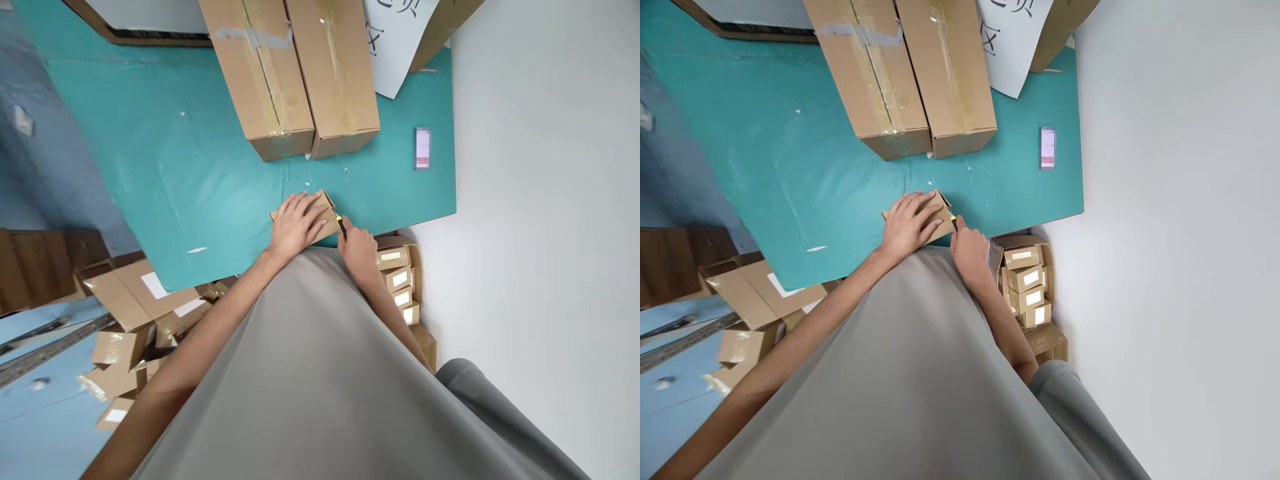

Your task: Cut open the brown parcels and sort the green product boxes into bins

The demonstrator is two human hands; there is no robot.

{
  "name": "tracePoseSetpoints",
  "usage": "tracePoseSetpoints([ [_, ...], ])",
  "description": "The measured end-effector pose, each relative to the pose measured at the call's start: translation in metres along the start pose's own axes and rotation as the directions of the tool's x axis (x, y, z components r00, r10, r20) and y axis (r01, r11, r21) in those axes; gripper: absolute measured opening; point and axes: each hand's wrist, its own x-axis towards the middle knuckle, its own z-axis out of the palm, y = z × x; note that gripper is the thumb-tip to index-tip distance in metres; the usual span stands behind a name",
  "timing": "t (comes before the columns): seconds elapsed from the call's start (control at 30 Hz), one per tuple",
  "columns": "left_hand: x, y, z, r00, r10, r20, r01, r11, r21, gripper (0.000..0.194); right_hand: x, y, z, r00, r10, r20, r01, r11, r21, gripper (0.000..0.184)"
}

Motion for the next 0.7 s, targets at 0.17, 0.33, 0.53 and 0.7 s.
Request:
tracePoseSetpoints([
  [0.17, -0.001, 0.002, 0.005, 1.0, -0.002, -0.015, 0.002, 1.0, 0.01, 0.041, -0.011, 0.008, 0.003, 1.0, 0.003, 0.03, -0.002, 1.0, -0.006, 0.049],
  [0.33, -0.003, -0.001, 0.007, 0.998, -0.017, -0.053, 0.017, 1.0, 0.004, 0.044, -0.017, 0.028, 0.007, 0.997, -0.025, 0.071, 0.024, 1.0, 0.009, 0.045],
  [0.53, -0.003, -0.007, 0.008, 0.998, -0.021, -0.062, 0.02, 1.0, -0.013, 0.044, -0.003, 0.062, 0.015, 0.992, -0.104, -0.067, 0.112, 0.986, 0.124, 0.05],
  [0.7, -0.003, -0.003, 0.007, 0.992, -0.03, -0.121, 0.034, 0.999, 0.03, 0.042, 0.094, 0.08, 0.052, 0.975, 0.053, -0.218, 0.002, 0.97, 0.244, 0.058],
])
